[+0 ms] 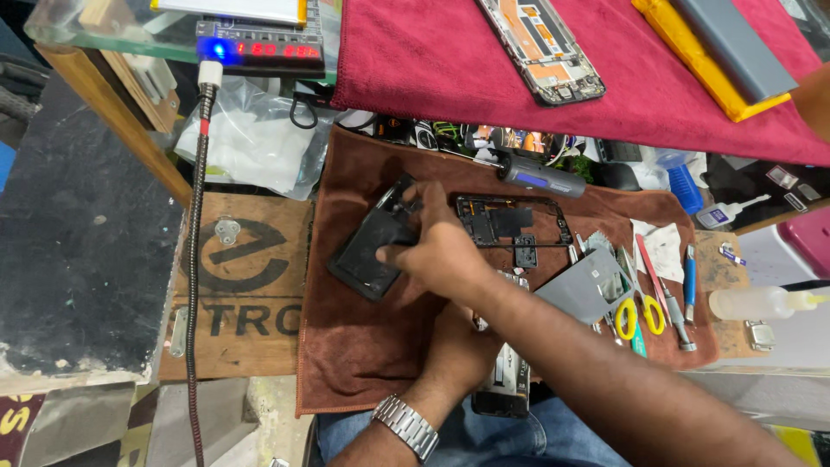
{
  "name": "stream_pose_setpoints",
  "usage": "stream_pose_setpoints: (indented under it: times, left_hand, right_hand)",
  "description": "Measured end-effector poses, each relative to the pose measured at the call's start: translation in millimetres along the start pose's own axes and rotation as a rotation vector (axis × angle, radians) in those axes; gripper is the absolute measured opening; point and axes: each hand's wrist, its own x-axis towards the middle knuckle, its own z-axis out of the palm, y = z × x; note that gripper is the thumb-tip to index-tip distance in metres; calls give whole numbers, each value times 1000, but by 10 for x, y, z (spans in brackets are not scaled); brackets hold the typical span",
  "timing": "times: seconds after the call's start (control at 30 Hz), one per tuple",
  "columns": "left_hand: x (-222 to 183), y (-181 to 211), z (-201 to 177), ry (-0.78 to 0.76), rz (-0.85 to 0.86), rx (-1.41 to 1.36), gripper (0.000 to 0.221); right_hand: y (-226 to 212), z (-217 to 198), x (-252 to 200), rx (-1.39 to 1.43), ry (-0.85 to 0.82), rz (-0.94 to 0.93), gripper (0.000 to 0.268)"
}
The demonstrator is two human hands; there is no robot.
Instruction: The person disassembles a smartphone, removes the motherboard, and uses a red plastic tool to pry and adjust components on the circuit board. They then reassemble the phone by placing the motherboard back into the chassis and connecting the battery.
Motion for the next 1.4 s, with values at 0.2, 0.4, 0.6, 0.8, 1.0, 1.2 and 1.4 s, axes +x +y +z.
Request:
stream_pose_setpoints:
  times: [0.2, 0.4, 0.6, 0.8, 1.0, 1.2, 1.4]
  left_hand:
    - [-19, 33, 35, -99, -112, -462, 48]
    - [9, 122, -88, -447, -448, -1322, 61]
    - [-43, 356, -112, -456, -499, -1350, 68]
    - [-55, 278, 4, -406, -438, -1238, 67]
    - [-50, 294, 5, -370, -450, -1176, 71]
    - [-77, 355, 29, -385, -451, -1122, 65]
    - [-78, 488, -12, -308, -371, -896, 59]
  right_hand:
    - [167, -664, -205, 506, -180, -35, 29]
    - [334, -1734, -1015, 1281, 52, -136, 41]
    - [643, -1931, -1494, 1234, 108, -115, 68]
    - [905, -1831, -1660, 1292, -129, -172, 60]
    - [930, -1594, -1603, 1108, -95, -100, 58]
    - [1014, -1306, -1530, 842, 95, 10, 59]
    - [935, -1112, -1458, 632, 317, 98, 52]
